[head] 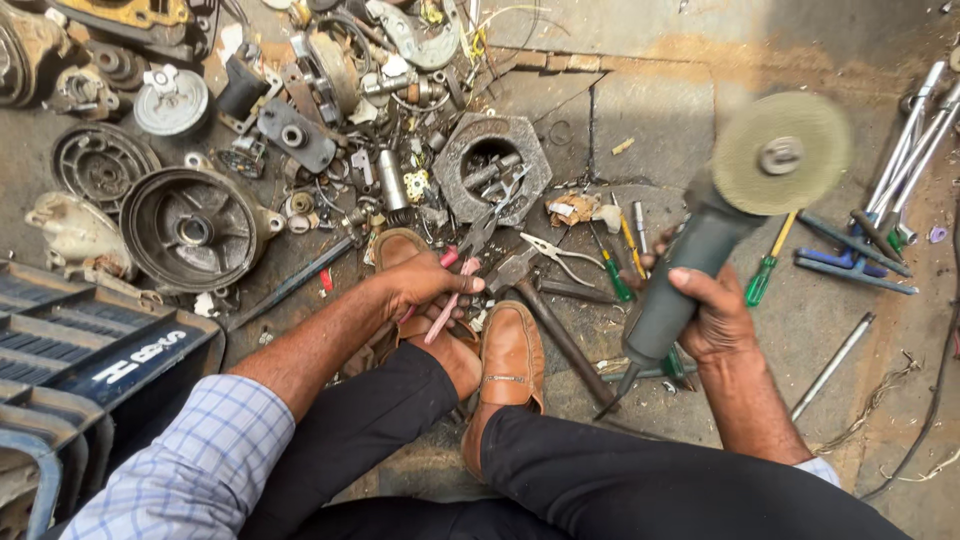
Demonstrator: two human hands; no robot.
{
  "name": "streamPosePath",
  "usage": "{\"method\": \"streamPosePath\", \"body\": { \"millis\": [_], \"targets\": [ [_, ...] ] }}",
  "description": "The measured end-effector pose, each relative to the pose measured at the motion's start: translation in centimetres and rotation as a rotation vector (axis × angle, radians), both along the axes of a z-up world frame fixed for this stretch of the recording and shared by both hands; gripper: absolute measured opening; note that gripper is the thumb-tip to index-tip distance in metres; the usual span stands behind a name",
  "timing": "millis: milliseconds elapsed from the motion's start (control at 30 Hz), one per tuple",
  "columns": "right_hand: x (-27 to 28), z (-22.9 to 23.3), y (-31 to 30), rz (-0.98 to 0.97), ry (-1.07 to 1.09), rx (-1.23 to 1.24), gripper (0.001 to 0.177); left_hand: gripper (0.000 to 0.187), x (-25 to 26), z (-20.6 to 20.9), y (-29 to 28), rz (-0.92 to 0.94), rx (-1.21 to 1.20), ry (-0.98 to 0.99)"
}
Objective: The person sits on the ground and uses pliers to hold a small metal part while grinding it with an angle grinder. They adjust the part and continue grinding to remove material or smooth edges.
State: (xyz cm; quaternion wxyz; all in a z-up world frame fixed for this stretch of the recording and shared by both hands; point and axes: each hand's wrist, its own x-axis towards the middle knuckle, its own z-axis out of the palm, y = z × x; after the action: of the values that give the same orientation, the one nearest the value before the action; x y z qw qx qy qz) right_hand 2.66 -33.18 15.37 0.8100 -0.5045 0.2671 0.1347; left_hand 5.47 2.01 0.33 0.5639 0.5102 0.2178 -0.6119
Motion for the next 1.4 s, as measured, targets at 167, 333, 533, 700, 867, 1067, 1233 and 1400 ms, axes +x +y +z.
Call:
{"method": "streamPosePath", "body": {
  "millis": [167,333,533,700,867,1067,1233,1400],
  "targets": [
    [-0.8,-0.8,0.8,0.074,-0.013,-0.325,0.065,0.041,-0.4,-0.3,0.4,0.015,-0.001,-0.003],
    [-0.5,-0.2,-1.1,0.093,-0.229,-0.238,0.067,0.04,0.0,0.1,0.1,0.019,-0.002,-0.005],
    [-1.7,-2.5,-1.3,0.143,-0.064,-0.328,0.056,0.041,-0.6,0.2,0.0,-0.015,0.032,-0.056],
    [-3.4,-3.6,-2.4,0.115,-0.227,-0.184,0.064,0.044,0.0,0.6,-0.1,-0.007,0.03,-0.059],
    [-4.3,-4.9,-2.7,0.038,-0.218,-0.119,0.077,0.047,-0.2,0.8,0.0,0.011,0.017,-0.062],
    [-5.5,-6.1,-3.0,-0.007,-0.162,0.01,0.084,0.066,0.1,1.2,0.6,0.078,-0.071,0.008],
    [-6.8,-6.0,-3.5,0.006,-0.181,0.302,0.082,0.063,0.1,1.8,0.5,0.061,-0.045,-0.037],
    [-6.1,-4.8,-3.6,0.07,-0.284,0.57,0.085,0.059,0.3,2.1,0.3,0.058,-0.016,-0.028]
  ]
}}
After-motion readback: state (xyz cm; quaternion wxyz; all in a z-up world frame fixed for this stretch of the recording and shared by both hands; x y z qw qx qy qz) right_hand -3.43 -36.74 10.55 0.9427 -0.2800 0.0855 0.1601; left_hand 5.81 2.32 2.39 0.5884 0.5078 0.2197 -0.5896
